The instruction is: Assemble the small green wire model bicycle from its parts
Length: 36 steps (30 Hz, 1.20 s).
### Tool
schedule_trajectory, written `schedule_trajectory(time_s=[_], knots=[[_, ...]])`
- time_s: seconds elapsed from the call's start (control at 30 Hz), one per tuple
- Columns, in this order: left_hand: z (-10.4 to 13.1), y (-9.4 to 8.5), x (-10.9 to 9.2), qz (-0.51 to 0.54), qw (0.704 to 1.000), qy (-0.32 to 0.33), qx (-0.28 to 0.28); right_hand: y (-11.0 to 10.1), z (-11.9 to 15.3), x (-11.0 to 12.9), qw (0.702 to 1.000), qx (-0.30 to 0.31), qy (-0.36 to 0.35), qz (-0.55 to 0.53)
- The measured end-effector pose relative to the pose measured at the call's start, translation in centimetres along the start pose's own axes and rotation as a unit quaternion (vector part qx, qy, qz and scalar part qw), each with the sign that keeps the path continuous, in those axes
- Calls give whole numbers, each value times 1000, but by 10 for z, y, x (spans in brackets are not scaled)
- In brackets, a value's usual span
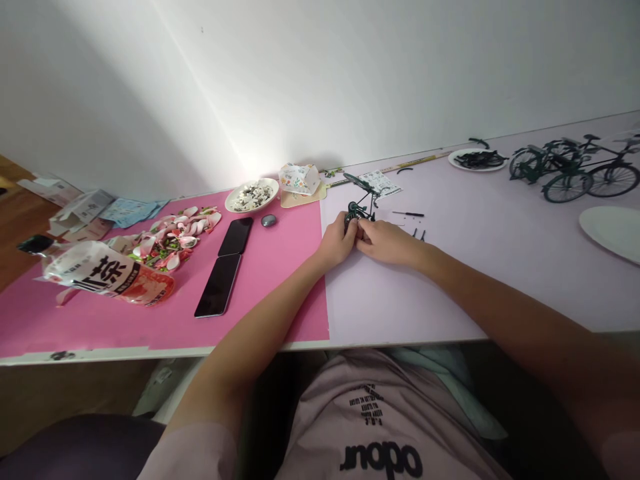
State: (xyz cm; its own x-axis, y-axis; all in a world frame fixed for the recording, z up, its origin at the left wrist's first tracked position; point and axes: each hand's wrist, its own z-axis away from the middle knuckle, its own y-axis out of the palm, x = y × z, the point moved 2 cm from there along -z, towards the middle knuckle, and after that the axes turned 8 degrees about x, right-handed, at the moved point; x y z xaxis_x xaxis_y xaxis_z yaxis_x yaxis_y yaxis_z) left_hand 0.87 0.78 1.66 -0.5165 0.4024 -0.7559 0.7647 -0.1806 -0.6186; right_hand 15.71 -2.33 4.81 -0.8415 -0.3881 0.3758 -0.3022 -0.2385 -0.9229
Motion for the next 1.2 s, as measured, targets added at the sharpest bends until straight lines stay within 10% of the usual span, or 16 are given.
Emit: schedule_trajectory(time_s=[1.2], knots=[[2, -1, -3, -5, 1000, -5, 3, 2, -2, -2, 1000, 3, 5, 5]])
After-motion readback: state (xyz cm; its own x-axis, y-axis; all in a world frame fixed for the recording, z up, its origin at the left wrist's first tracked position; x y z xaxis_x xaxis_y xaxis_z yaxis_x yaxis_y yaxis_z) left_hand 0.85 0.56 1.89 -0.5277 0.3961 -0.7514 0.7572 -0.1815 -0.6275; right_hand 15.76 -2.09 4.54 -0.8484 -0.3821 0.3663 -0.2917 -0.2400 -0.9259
